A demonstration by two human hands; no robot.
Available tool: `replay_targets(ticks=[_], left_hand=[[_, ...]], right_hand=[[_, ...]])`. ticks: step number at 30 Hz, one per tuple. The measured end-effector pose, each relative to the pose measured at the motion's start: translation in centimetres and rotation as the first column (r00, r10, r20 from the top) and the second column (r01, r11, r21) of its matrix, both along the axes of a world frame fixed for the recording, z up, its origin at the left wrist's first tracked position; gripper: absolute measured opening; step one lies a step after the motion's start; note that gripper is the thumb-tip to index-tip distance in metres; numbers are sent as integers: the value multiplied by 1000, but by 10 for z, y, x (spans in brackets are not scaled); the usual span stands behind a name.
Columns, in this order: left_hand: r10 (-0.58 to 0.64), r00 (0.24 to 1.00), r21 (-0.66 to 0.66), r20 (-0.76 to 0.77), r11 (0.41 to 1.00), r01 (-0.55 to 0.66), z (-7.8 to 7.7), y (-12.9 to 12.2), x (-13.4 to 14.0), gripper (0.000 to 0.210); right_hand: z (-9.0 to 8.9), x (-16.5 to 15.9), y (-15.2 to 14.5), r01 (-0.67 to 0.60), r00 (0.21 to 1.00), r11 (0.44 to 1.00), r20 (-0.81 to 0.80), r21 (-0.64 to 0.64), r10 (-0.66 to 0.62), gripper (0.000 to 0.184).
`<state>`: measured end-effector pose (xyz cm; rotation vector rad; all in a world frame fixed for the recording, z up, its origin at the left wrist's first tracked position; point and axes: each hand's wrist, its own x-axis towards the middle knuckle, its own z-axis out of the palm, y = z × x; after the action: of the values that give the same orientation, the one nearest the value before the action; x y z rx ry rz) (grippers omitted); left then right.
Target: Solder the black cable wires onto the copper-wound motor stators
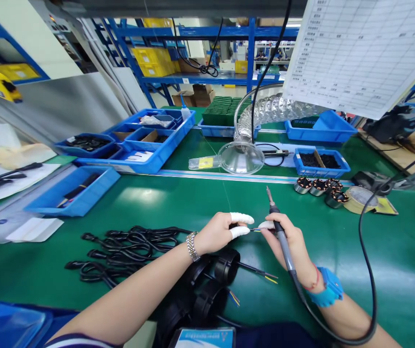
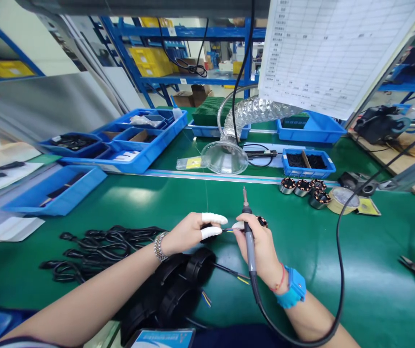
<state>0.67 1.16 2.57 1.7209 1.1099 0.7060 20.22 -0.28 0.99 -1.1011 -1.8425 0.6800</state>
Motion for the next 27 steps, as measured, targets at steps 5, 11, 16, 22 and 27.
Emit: replay_targets(ticks=[5,11,16,22,27], left_hand=[[-22,995,97,-97,995,31,3,2,8,17],[-70,991,145,-118,986,87,8,5,12,17],[-156,982,79,-102,983,165,8,4,10,20],[-151,982,-74,-110,987,144,7,4,8,26],[-195,979,-112,-56,976,187,9,6,9,22]], right_hand=[[-1,0,-1,-2,1000,1000,-12,5,2,24],[-1,0,-1,22,1000,999,9,43,-23,25],[-3,-2,-3,31,999,1000,-22,5,-31,26],[4,6,-3,47,999,999,-20,-6,-48,32],[15,9,2,-62,987,969,157,240,25,26]])
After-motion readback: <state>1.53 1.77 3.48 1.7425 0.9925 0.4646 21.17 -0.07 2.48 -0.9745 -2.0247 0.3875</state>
